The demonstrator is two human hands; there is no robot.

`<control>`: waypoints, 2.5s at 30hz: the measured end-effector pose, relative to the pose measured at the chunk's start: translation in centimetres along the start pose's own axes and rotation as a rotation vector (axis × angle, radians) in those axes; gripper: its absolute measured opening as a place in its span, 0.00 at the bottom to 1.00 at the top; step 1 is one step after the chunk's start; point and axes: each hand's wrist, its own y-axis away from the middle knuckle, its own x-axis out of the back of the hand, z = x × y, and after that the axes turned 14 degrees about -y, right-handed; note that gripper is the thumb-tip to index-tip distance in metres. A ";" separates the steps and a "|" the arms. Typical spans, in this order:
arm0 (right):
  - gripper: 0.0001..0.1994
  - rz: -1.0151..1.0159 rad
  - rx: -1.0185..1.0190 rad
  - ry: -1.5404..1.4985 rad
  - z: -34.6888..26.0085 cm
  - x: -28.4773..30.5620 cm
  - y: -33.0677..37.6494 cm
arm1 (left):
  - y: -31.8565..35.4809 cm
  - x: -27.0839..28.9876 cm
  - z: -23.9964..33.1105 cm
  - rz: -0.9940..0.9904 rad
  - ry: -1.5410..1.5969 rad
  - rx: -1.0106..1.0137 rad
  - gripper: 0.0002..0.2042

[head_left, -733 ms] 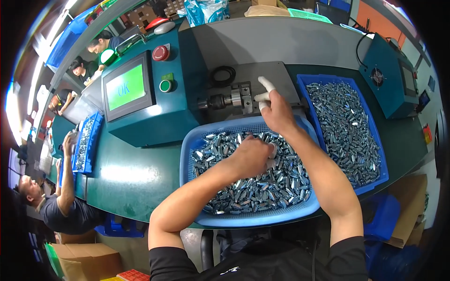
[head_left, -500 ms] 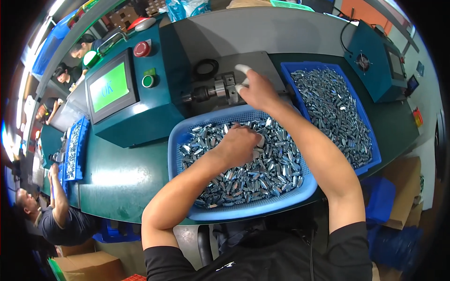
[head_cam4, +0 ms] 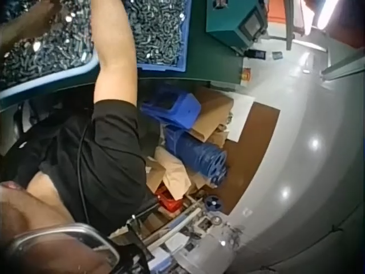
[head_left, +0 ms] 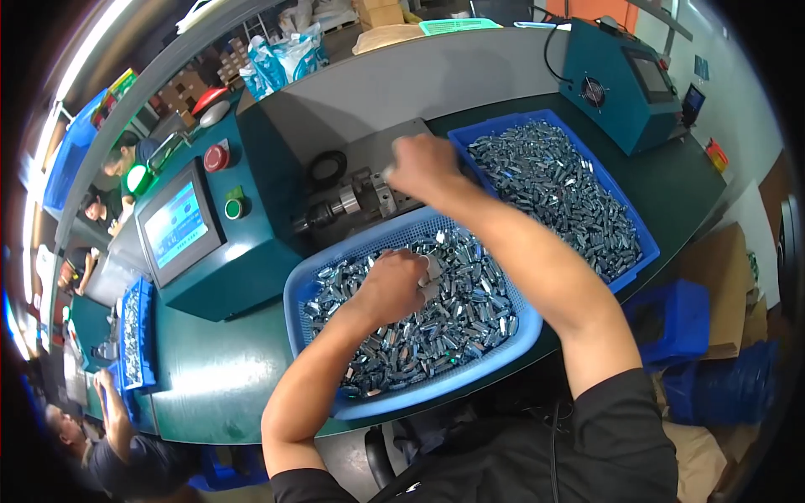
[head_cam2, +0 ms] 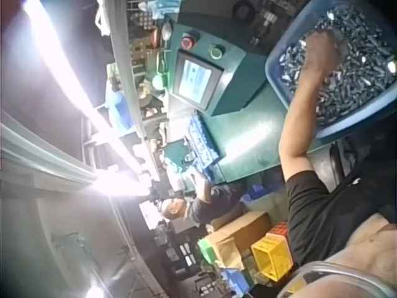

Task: Picking small metal components from a bin, placing them into a machine jig for processing or inspection, and then moving them to a secondary container.

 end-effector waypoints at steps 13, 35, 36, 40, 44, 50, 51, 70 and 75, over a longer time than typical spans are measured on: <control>0.25 0.127 -0.236 -0.311 8.8 2.9 -0.1 | 0.0 2.3 -1.1 0.400 -0.001 0.106 0.07; 0.23 0.105 -0.111 -0.701 3.5 -3.8 2.5 | -5.7 6.4 -7.1 0.252 -0.419 0.338 0.10; 0.24 0.090 -0.090 -0.693 3.5 -3.6 2.6 | -5.7 6.5 -7.0 0.214 -0.441 0.324 0.11; 0.26 0.130 -0.062 -0.678 2.9 -3.6 2.8 | -4.5 6.0 -6.4 0.339 -0.445 0.222 0.13; 0.27 0.075 0.016 -0.734 4.3 -3.5 2.9 | -3.3 5.4 0.3 0.398 -0.332 0.294 0.08; 0.30 -0.018 0.099 -0.823 2.3 -4.2 3.4 | 0.1 2.3 4.9 -0.211 -0.165 0.226 0.17; 0.31 -0.067 0.075 -0.872 2.1 -4.0 3.6 | 0.0 2.0 4.9 -0.242 -0.147 0.219 0.17; 0.32 -0.035 0.064 -0.574 2.5 -4.8 4.3 | -0.3 2.0 3.8 -0.149 0.199 0.068 0.08; 0.30 -0.056 0.109 -0.524 2.1 -5.2 4.2 | -0.4 0.7 1.3 -0.012 -0.013 0.088 0.08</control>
